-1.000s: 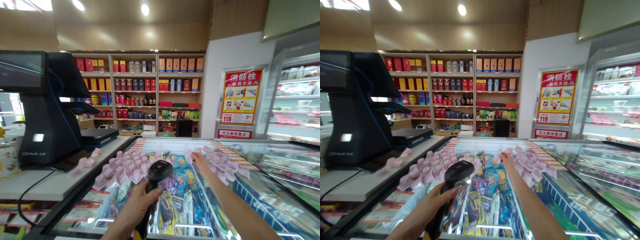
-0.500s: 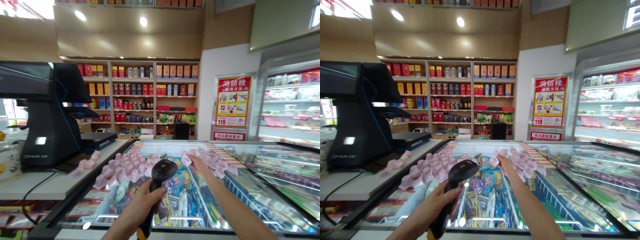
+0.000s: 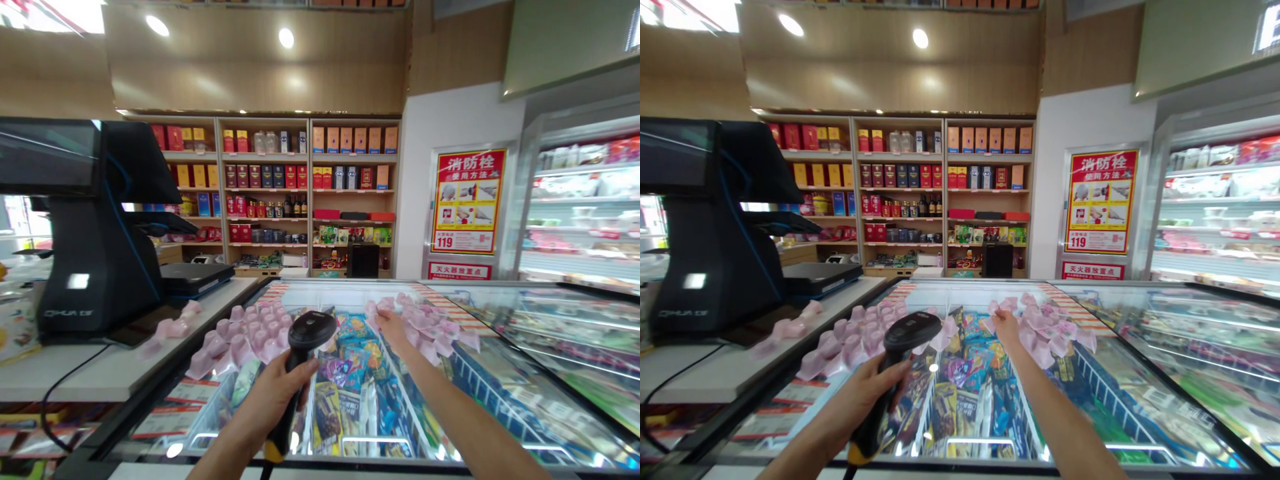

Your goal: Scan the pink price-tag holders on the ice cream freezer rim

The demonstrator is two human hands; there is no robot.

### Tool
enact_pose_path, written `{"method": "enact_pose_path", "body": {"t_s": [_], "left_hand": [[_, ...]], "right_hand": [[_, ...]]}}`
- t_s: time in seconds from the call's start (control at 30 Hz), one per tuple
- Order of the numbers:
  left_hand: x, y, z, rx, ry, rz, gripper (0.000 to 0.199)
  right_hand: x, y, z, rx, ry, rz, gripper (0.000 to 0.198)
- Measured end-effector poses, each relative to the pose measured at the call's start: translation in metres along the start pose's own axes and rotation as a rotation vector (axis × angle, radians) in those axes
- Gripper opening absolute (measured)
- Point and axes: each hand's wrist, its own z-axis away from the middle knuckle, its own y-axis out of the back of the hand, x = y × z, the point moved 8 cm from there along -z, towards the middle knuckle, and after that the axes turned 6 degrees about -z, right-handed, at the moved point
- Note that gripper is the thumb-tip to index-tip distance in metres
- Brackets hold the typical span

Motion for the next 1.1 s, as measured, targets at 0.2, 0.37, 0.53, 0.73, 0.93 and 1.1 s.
{"method": "enact_pose_path", "body": {"t_s": [0.2,0.37,0.53,0.73,0.93,1.1], "left_hand": [[-0.013,0.019,-0.007,0.022,0.028,-0.005,0.034],[-0.013,0.028,-0.006,0.047,0.041,-0.008,0.033],[-0.02,0.04,-0.006,0.084,0.101,-0.021,0.033],[-0.024,0.056,-0.006,0.148,0.108,-0.055,0.034],[-0.024,0.059,-0.003,0.192,0.128,-0.081,0.035],[-0.016,0.048,-0.002,0.181,0.13,-0.094,0.035]], "right_hand": [[-0.001,-0.035,0.013,0.024,0.28,0.367,0.009],[0.012,-0.093,0.03,-0.156,0.306,0.545,0.029],[0.024,-0.144,0.047,-0.312,0.269,0.749,0.06],[0.028,-0.181,0.044,-0.405,0.107,0.855,0.066],[0.037,-0.211,0.056,-0.553,0.05,0.761,0.068],[0.029,-0.21,0.054,-0.538,0.079,0.682,0.064]]}}
